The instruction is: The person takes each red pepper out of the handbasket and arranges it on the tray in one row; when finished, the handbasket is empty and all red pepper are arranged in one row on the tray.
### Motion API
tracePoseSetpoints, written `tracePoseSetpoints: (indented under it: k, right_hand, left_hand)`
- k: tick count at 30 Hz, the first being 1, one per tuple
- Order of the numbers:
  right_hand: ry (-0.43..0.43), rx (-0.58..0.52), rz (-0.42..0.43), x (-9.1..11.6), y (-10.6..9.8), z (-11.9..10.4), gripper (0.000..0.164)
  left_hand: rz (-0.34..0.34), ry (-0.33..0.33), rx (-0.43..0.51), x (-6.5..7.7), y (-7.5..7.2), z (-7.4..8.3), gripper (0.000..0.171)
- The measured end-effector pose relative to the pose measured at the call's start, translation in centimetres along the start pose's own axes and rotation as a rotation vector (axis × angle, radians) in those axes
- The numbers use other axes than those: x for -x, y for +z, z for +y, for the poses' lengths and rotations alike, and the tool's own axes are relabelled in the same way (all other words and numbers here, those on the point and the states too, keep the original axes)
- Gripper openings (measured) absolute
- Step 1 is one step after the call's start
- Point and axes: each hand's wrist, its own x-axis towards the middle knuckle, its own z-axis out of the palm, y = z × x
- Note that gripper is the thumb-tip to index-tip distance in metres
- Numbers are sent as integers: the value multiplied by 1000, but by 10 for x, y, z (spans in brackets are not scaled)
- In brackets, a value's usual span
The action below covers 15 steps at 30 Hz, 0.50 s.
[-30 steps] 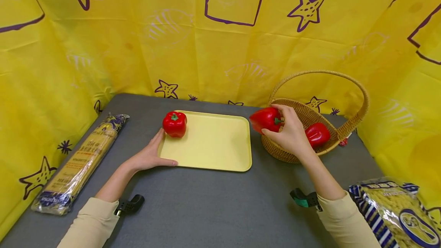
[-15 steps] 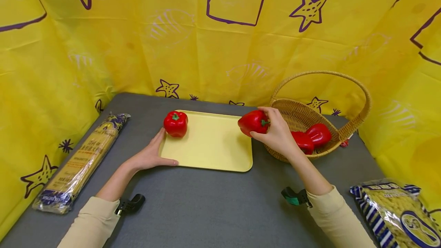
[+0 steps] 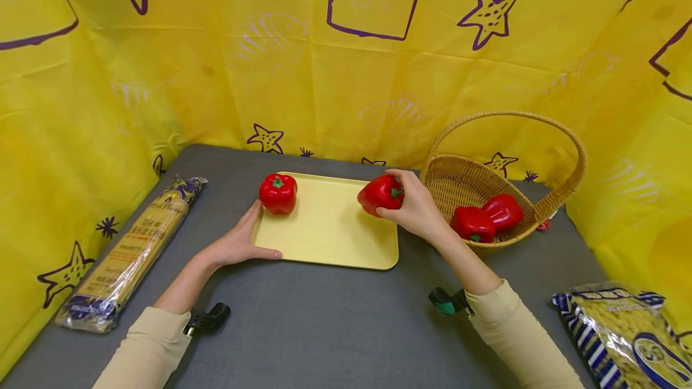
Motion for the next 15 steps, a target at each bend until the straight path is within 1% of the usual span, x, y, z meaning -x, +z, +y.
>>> tracePoseSetpoints:
  k: [10,15]
  right_hand:
    - [-44,-16,-59,-9,20,-4,74]
    - [-46,-35,-81,-13,27,-8,74]
  left_hand:
    - [3,10,6,-1,0,0,130]
    - [3,10,9,-1,0,0,130]
